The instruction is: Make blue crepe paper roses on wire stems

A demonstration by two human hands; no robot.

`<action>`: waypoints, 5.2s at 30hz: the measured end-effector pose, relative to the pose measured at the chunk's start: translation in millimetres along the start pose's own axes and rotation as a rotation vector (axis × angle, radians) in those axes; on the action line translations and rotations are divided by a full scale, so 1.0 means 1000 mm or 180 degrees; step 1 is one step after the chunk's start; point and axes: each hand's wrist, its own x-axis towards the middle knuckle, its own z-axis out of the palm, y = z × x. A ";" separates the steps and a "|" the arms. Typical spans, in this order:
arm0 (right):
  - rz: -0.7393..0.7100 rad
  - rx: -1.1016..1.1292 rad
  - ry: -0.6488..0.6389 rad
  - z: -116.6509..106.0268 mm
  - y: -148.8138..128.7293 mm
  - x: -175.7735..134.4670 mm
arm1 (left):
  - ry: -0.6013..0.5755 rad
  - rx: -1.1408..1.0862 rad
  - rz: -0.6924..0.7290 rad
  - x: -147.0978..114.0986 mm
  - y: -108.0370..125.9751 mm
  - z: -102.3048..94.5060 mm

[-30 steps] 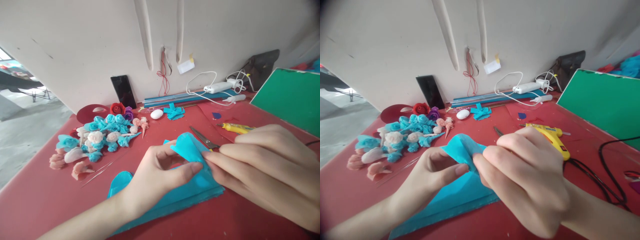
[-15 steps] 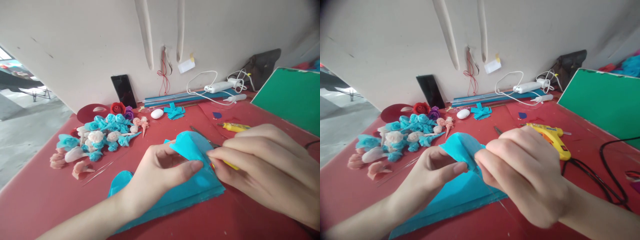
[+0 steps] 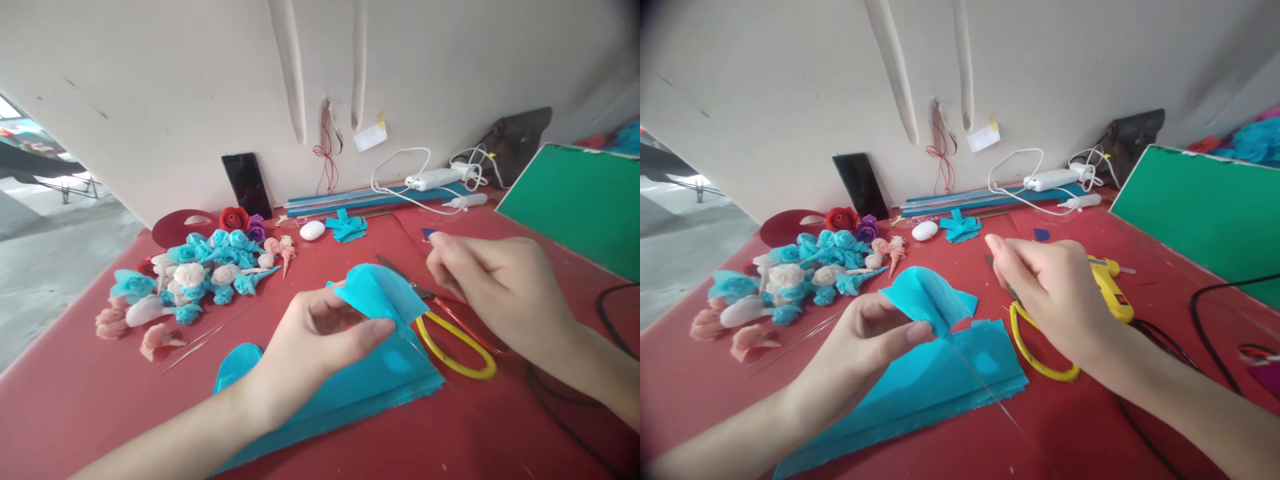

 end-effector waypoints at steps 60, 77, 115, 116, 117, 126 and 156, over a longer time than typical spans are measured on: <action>0.1236 0.1878 -0.1983 -0.003 -0.031 -0.007 | 0.0272 0.0703 0.0445 -0.006 -0.010 -0.015; 0.1916 0.3335 -0.2238 -0.002 -0.028 -0.009 | 0.0898 0.0563 0.0537 0.004 -0.003 -0.005; 0.0298 0.1162 -0.1488 -0.008 -0.035 -0.016 | 0.0493 0.1054 0.0850 -0.009 -0.006 -0.010; 0.0400 0.1228 -0.1527 -0.007 -0.034 -0.016 | 0.0426 0.0967 0.0829 -0.009 -0.006 -0.010; 0.0496 0.1319 -0.1557 -0.007 -0.034 -0.017 | 0.0362 0.0876 0.0806 -0.008 -0.006 -0.009; 0.0822 0.1717 -0.1815 -0.003 -0.032 -0.016 | 0.0025 0.0265 0.0704 -0.004 -0.003 -0.006; -0.0900 0.0055 -0.1155 -0.012 -0.020 -0.016 | 0.0706 0.1299 0.0231 -0.003 0.001 -0.003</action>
